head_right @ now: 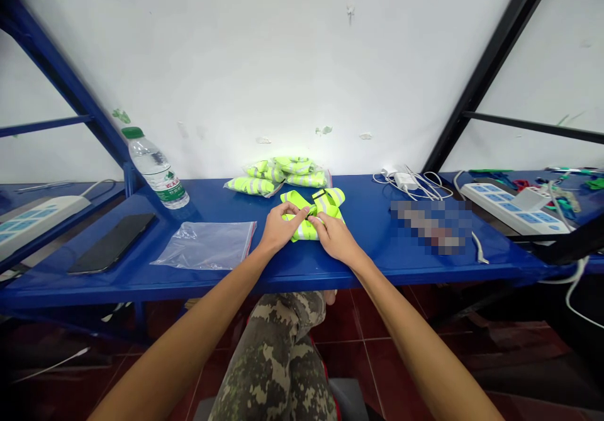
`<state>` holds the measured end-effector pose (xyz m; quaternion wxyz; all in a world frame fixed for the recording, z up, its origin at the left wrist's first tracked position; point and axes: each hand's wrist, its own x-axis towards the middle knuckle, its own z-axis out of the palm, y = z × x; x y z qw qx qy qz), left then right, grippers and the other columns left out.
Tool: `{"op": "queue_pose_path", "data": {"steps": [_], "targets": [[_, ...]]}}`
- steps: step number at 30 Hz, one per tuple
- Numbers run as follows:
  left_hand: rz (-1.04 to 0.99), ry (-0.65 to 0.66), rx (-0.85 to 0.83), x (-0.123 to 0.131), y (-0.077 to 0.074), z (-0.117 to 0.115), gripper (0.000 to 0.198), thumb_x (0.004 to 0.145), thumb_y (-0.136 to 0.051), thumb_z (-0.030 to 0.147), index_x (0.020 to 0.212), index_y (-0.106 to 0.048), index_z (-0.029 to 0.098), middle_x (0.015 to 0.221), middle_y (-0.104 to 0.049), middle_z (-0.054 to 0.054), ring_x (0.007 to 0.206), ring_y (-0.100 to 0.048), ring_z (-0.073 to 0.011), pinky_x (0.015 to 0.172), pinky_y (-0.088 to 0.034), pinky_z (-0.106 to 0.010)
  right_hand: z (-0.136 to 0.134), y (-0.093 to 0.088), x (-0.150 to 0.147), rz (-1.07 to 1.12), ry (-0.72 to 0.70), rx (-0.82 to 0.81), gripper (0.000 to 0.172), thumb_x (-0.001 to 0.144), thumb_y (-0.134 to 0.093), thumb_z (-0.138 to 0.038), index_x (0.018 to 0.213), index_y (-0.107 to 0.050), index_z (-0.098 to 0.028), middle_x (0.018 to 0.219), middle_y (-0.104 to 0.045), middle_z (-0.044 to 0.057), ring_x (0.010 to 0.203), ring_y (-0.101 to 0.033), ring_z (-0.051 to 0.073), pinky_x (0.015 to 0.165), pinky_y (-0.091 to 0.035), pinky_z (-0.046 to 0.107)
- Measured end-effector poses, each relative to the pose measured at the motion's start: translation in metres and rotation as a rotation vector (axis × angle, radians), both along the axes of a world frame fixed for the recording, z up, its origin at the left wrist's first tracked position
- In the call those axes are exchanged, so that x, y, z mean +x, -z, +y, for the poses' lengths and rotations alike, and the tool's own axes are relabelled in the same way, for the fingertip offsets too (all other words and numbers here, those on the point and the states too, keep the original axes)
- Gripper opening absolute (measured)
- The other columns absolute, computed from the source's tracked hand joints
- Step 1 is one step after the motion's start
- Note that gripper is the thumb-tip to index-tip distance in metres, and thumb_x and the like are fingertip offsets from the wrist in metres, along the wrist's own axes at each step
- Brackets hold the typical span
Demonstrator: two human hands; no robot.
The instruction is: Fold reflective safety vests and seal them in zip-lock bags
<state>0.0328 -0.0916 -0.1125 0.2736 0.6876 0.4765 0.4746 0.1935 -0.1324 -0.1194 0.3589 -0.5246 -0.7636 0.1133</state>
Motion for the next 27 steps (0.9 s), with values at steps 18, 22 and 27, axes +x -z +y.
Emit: {"op": "queue_pose_path", "data": {"steps": [18,22,27], "targets": [[0.343,-0.061,-0.043,0.009,0.009,0.021,0.007,0.080,-0.057,0.020,0.075,-0.053,0.021,0.081,-0.067,-0.004,0.079,-0.062,-0.0200,0.074,-0.046,-0.031,-0.002,0.015,0.001,0.022,0.202,0.204,0.037,0.096,-0.041,-0.035,0.108,-0.069,-0.013,0.120,-0.063,0.019,0.116,-0.058,0.029,0.102,-0.043,0.045],[0.305,0.007,0.054,0.009,0.016,0.024,0.007,0.082,-0.054,0.014,0.087,-0.053,0.019,0.093,-0.066,-0.007,0.091,-0.061,-0.0190,0.083,-0.048,-0.031,0.000,0.011,0.002,0.112,0.172,0.023,0.035,0.093,-0.045,-0.033,0.114,-0.066,-0.013,0.115,-0.070,0.014,0.105,-0.066,0.028,0.095,-0.048,0.042],[0.261,0.119,0.050,0.006,0.016,0.024,0.003,0.087,-0.052,0.020,0.090,-0.053,0.018,0.092,-0.065,-0.008,0.089,-0.061,-0.0188,0.085,-0.049,-0.033,0.000,0.002,0.000,0.156,0.086,-0.096,0.043,0.093,-0.046,-0.035,0.130,-0.056,-0.016,0.122,-0.068,0.014,0.114,-0.064,0.028,0.098,-0.047,0.044]]}}
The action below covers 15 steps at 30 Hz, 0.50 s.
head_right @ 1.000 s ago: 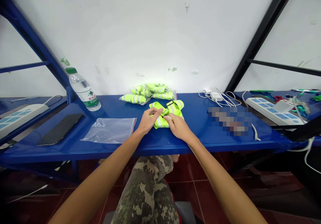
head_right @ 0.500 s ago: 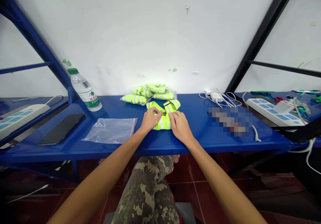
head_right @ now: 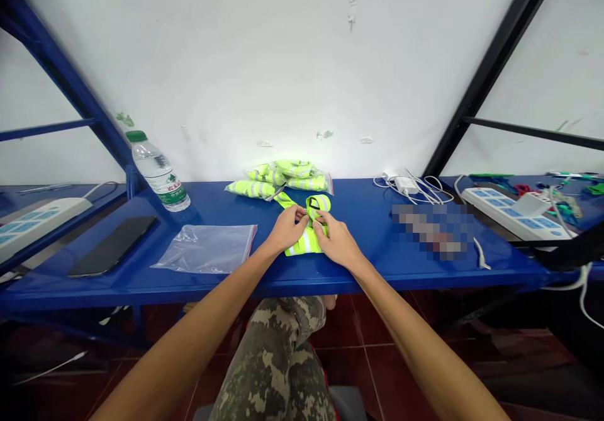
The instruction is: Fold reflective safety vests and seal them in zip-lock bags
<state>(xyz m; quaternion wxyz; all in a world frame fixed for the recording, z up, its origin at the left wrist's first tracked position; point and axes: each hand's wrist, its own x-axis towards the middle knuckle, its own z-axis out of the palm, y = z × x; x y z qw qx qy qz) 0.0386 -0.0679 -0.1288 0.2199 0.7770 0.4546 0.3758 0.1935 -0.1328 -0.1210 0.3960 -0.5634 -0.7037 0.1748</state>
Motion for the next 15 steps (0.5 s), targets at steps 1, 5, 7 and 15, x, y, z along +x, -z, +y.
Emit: {"op": "queue_pose_path", "data": {"steps": [1,5,7,15], "targets": [[-0.007,0.010,-0.002,-0.001,-0.001,-0.001,0.007,0.088,-0.054,0.024,0.090,-0.054,0.018,0.093,-0.065,-0.008,0.090,-0.061,-0.0192,0.085,-0.049,-0.034,0.002,0.000,0.000,0.043,-0.028,-0.011,0.045,0.092,-0.048,-0.037,0.132,-0.054,-0.017,0.124,-0.067,0.014,0.116,-0.063,0.028,0.099,-0.046,0.044],[-0.043,0.029,-0.031,-0.003,-0.004,-0.006,0.022,0.081,-0.064,0.038,0.087,-0.056,0.018,0.095,-0.066,-0.008,0.087,-0.062,-0.0192,0.080,-0.048,-0.033,0.017,0.007,0.008,0.473,-0.107,-0.124,0.046,0.082,-0.061,-0.037,0.124,-0.055,-0.018,0.118,-0.070,0.014,0.109,-0.067,0.025,0.093,-0.051,0.042],[-0.055,0.037,-0.049,-0.003,-0.006,-0.007,0.022,0.079,-0.066,0.038,0.082,-0.057,0.018,0.090,-0.067,-0.006,0.082,-0.062,-0.0177,0.075,-0.047,-0.030,0.026,0.011,0.015,0.655,-0.075,-0.189,0.044,0.072,-0.069,-0.033,0.112,-0.059,-0.016,0.110,-0.073,0.014,0.098,-0.070,0.024,0.086,-0.054,0.039],[-0.051,0.024,-0.178,-0.001,-0.010,-0.012,0.022,0.072,-0.069,0.037,0.067,-0.058,0.018,0.064,-0.063,0.001,0.060,-0.057,-0.0127,0.057,-0.038,-0.025,0.035,0.002,0.037,0.008,0.256,-0.185,0.017,0.063,-0.075,-0.022,0.078,-0.070,-0.015,0.072,-0.072,0.006,0.065,-0.067,0.018,0.062,-0.051,0.028]]}}
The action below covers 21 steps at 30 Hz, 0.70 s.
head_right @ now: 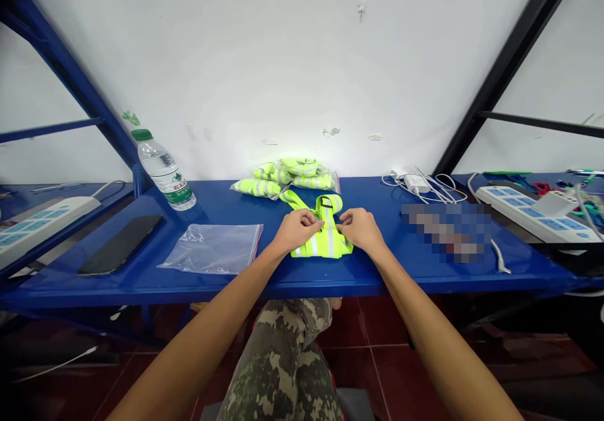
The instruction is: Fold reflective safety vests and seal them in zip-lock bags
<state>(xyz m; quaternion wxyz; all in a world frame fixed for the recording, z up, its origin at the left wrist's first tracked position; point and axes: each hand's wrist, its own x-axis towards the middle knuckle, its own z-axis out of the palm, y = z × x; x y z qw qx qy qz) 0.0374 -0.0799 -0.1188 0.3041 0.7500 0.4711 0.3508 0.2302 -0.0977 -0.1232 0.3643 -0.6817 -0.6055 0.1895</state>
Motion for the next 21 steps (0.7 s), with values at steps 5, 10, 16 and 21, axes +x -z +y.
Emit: {"op": "queue_pose_path", "data": {"steps": [5,10,16,21], "targets": [[-0.060,0.019,-0.048,0.000,-0.007,-0.007,0.019,0.071,-0.066,0.032,0.063,-0.058,0.017,0.059,-0.062,0.001,0.057,-0.056,-0.0117,0.055,-0.037,-0.024,0.011,-0.008,-0.007,0.146,-0.089,-0.189,0.008,0.060,-0.071,-0.015,0.068,-0.070,-0.014,0.056,-0.066,0.002,0.044,-0.054,0.012,0.043,-0.039,0.022],[-0.141,0.037,-0.059,0.000,-0.006,-0.006,0.014,0.069,-0.064,0.027,0.063,-0.057,0.017,0.058,-0.060,0.002,0.056,-0.055,-0.0109,0.054,-0.037,-0.023,0.018,-0.002,-0.017,0.248,-0.046,-0.094,0.013,0.057,-0.073,-0.018,0.069,-0.072,-0.012,0.059,-0.067,0.003,0.050,-0.054,0.011,0.044,-0.037,0.020],[-0.060,0.067,0.054,0.002,-0.001,0.000,0.007,0.072,-0.061,0.022,0.069,-0.056,0.018,0.066,-0.063,0.001,0.064,-0.059,-0.0132,0.063,-0.043,-0.025,0.008,-0.004,-0.017,0.487,-0.110,-0.192,0.014,0.060,-0.073,-0.024,0.065,-0.070,-0.012,0.047,-0.056,-0.002,0.042,-0.039,0.006,0.041,-0.029,0.021],[0.136,0.053,0.179,0.003,-0.001,0.004,0.011,0.077,-0.060,0.023,0.086,-0.064,0.018,0.097,-0.069,-0.006,0.098,-0.062,-0.0215,0.089,-0.047,-0.033,-0.011,-0.004,-0.013,0.580,-0.151,-0.120,0.027,0.075,-0.066,-0.034,0.089,-0.069,-0.011,0.065,-0.066,0.002,0.053,-0.053,0.010,0.051,-0.043,0.022]]}}
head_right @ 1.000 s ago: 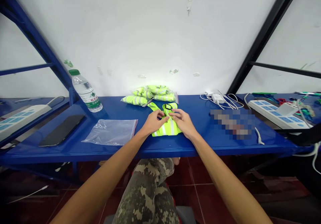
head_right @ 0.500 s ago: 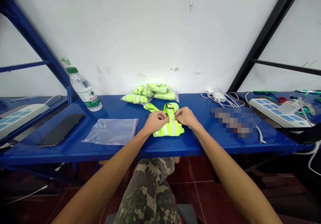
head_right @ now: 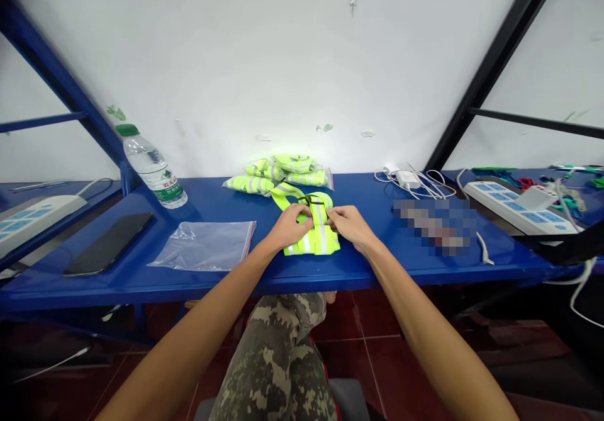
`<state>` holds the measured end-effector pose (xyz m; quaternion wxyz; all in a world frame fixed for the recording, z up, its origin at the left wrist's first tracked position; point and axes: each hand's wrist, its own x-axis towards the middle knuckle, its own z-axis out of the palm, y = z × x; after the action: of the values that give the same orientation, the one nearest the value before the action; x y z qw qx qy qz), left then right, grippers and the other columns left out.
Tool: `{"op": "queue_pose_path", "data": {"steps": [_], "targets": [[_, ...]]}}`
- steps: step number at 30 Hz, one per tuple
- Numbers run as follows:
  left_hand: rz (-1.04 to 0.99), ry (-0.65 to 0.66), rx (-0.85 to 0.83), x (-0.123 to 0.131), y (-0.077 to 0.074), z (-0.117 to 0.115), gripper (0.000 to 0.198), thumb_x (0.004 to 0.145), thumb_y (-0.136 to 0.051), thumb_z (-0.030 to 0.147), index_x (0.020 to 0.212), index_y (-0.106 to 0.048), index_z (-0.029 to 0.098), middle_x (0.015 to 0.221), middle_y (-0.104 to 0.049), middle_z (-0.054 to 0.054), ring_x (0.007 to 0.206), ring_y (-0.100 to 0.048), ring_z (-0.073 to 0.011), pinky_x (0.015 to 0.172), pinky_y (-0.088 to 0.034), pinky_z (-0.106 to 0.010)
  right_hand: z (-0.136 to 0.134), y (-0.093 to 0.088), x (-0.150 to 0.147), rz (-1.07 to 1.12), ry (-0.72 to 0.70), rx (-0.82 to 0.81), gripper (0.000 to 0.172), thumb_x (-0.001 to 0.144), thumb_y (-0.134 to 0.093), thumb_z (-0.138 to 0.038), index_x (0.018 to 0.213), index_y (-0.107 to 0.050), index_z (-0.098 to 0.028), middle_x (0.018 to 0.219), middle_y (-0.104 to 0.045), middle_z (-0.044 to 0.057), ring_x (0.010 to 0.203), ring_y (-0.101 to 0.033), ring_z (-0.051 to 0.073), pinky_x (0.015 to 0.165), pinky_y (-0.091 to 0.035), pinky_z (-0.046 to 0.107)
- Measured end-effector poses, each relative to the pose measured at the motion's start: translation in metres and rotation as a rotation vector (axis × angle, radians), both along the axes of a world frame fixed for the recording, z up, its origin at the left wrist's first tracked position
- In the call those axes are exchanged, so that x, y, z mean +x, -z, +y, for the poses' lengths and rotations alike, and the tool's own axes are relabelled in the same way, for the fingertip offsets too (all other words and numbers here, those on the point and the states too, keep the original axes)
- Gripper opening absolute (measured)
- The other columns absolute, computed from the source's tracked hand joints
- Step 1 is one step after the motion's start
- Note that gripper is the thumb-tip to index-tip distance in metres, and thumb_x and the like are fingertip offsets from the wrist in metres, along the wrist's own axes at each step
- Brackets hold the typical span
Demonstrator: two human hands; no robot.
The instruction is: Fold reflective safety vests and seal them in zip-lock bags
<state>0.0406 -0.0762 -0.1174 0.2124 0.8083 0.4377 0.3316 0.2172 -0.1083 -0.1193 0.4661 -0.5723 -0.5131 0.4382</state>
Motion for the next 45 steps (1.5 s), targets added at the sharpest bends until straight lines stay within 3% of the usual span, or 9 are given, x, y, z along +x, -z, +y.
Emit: {"op": "queue_pose_path", "data": {"steps": [4,8,14,20,24,30,35,39,45], "targets": [[0.085,-0.036,-0.055,0.002,-0.001,0.001,0.034,0.080,-0.059,0.029,0.112,-0.064,0.020,0.119,-0.066,-0.010,0.115,-0.059,-0.0272,0.101,-0.043,-0.040,-0.020,-0.001,-0.001,-0.137,0.025,0.186,0.047,0.077,-0.065,-0.026,0.122,-0.056,-0.016,0.102,-0.071,0.010,0.073,-0.066,0.016,0.066,-0.054,0.030],[0.129,-0.121,-0.111,0.004,-0.001,-0.001,0.041,0.078,-0.062,0.032,0.119,-0.061,0.023,0.128,-0.062,-0.012,0.127,-0.049,-0.0335,0.111,-0.029,-0.054,-0.047,-0.012,-0.014,-0.569,-0.047,0.492,0.019,0.087,-0.057,-0.029,0.096,-0.068,-0.017,0.111,-0.069,0.013,0.099,-0.067,0.024,0.091,-0.052,0.040],[0.149,-0.164,-0.115,0.006,-0.002,-0.004,0.049,0.077,-0.064,0.031,0.125,-0.059,0.028,0.145,-0.043,-0.013,0.141,-0.028,-0.0390,0.114,-0.015,-0.063,-0.069,-0.020,-0.016,-1.001,-0.300,0.587,0.053,0.079,-0.072,-0.039,0.127,-0.063,-0.018,0.126,-0.066,0.015,0.117,-0.062,0.032,0.100,-0.049,0.047],[0.111,-0.066,-0.088,0.000,0.000,-0.004,0.049,0.084,-0.057,0.034,0.133,-0.057,0.032,0.140,-0.047,-0.012,0.138,-0.036,-0.0363,0.113,-0.019,-0.061,-0.067,-0.013,-0.012,-1.093,-0.323,0.647,0.044,0.088,-0.060,-0.030,0.129,-0.062,-0.014,0.130,-0.063,0.015,0.118,-0.062,0.030,0.101,-0.050,0.044],[-0.135,0.002,-0.081,-0.003,-0.001,-0.004,0.034,0.086,-0.057,0.029,0.118,-0.067,0.024,0.113,-0.069,-0.008,0.114,-0.060,-0.0240,0.107,-0.039,-0.041,-0.068,-0.010,-0.016,-1.131,-0.301,0.697,0.042,0.092,-0.052,-0.031,0.128,-0.062,-0.011,0.131,-0.062,0.016,0.119,-0.061,0.029,0.102,-0.049,0.042],[-0.317,-0.201,0.045,-0.003,-0.007,-0.010,0.020,0.083,-0.062,0.037,0.085,-0.067,0.018,0.084,-0.071,-0.004,0.081,-0.065,-0.0156,0.082,-0.047,-0.028,-0.062,-0.011,-0.019,-1.120,-0.282,0.649,0.039,0.096,-0.045,-0.031,0.126,-0.063,-0.013,0.128,-0.065,0.014,0.115,-0.064,0.028,0.097,-0.051,0.041],[-0.303,-0.367,0.097,-0.002,-0.009,-0.014,0.025,0.086,-0.055,0.041,0.075,-0.059,0.019,0.083,-0.066,-0.004,0.085,-0.060,-0.0174,0.086,-0.043,-0.031,-0.055,-0.013,-0.020,-1.076,-0.274,0.591,0.040,0.098,-0.041,-0.032,0.123,-0.065,-0.012,0.126,-0.066,0.014,0.113,-0.064,0.029,0.097,-0.049,0.041],[-0.356,-0.481,-0.027,-0.004,-0.007,-0.007,0.025,0.085,-0.055,0.041,0.072,-0.049,0.021,0.085,-0.061,-0.003,0.091,-0.056,-0.0184,0.088,-0.042,-0.032,-0.047,-0.016,-0.015,-0.979,-0.306,0.553,0.036,0.099,-0.040,-0.033,0.118,-0.066,-0.018,0.120,-0.069,0.011,0.109,-0.064,0.026,0.094,-0.047,0.037],[-0.503,-0.229,-0.186,-0.007,-0.002,0.001,0.024,0.084,-0.054,0.037,0.069,-0.047,0.020,0.071,-0.052,0.003,0.073,-0.051,-0.0117,0.069,-0.040,-0.023,-0.029,-0.025,-0.014,-0.906,-0.273,0.449,0.038,0.101,-0.034,-0.039,0.087,-0.064,-0.019,0.092,-0.071,0.008,0.083,-0.064,0.021,0.072,-0.041,0.028]]}}
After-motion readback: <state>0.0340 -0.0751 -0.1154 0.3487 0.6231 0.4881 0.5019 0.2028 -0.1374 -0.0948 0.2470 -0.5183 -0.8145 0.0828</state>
